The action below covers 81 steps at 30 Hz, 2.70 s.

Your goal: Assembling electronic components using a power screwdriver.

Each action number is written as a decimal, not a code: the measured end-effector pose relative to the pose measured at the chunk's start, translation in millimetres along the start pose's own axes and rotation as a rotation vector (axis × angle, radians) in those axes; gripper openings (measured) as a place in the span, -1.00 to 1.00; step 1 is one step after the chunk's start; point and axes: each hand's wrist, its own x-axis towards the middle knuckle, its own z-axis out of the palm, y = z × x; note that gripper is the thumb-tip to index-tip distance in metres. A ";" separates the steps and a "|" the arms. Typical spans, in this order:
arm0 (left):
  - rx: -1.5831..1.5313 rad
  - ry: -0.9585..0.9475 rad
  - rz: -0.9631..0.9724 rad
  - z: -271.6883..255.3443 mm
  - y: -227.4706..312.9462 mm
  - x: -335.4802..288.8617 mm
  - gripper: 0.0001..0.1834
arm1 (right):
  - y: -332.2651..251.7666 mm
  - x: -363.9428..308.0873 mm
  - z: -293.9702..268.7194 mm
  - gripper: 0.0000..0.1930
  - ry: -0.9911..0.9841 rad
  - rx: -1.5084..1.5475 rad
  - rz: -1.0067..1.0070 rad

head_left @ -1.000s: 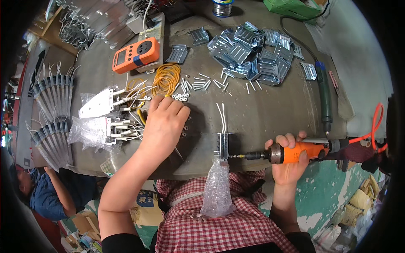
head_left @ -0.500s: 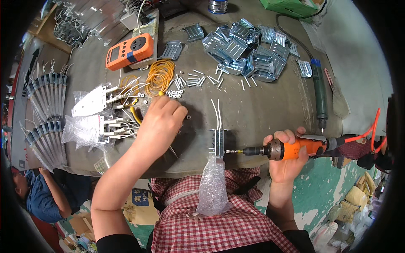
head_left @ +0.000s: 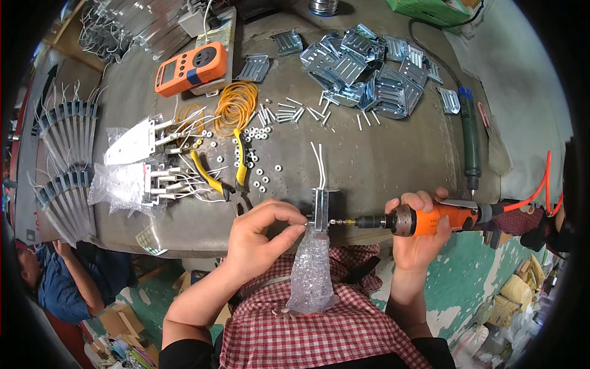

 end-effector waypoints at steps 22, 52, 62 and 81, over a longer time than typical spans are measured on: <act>-0.078 0.059 0.085 7.0 -7.7 3.0 -0.87 | 0.9 -4.1 5.6 -0.58 0.037 -0.035 -0.011; 0.426 -0.249 0.097 -5.1 14.7 13.7 -0.73 | 12.8 1.4 -2.4 -0.54 0.110 0.035 0.036; 0.489 -0.424 -0.064 -5.3 33.1 24.3 -0.57 | 25.3 9.2 -13.8 -0.65 0.017 0.216 0.052; 0.486 -0.327 -0.347 -8.4 39.8 10.5 -0.44 | 21.5 16.1 -18.4 -0.58 0.077 -0.019 0.006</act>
